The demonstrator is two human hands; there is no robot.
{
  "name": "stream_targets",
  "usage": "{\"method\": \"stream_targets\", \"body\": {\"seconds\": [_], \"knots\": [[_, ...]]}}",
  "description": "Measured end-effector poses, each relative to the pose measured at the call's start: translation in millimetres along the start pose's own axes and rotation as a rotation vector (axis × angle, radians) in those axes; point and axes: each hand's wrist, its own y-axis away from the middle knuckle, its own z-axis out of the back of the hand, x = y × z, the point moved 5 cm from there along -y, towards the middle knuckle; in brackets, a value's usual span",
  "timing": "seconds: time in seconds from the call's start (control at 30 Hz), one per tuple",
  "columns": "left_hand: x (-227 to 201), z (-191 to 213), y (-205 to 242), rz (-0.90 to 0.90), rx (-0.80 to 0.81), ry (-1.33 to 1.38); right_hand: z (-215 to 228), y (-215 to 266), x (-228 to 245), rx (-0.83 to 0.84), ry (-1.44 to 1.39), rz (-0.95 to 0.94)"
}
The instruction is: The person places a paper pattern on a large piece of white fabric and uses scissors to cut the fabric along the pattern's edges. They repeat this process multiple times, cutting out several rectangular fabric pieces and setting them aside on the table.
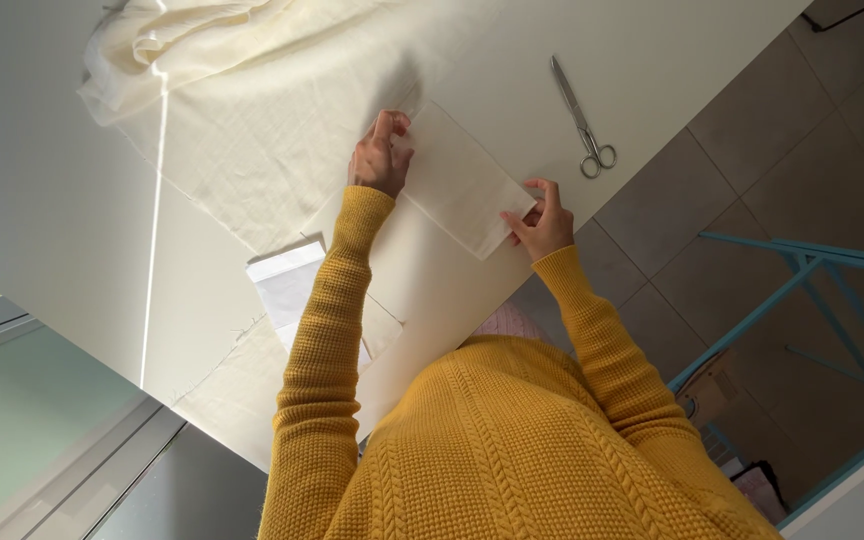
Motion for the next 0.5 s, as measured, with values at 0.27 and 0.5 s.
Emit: {"method": "stream_targets", "body": {"seconds": [0.27,0.5], "knots": [[-12.0,86.4,90.2,0.014,-0.414,-0.248,-52.3,3.6,36.5,-0.144,0.609,0.763],[61.0,152.1,234.3,0.177,-0.581,-0.492,-97.3,-18.8,44.6,0.096,0.874,0.976]]}}
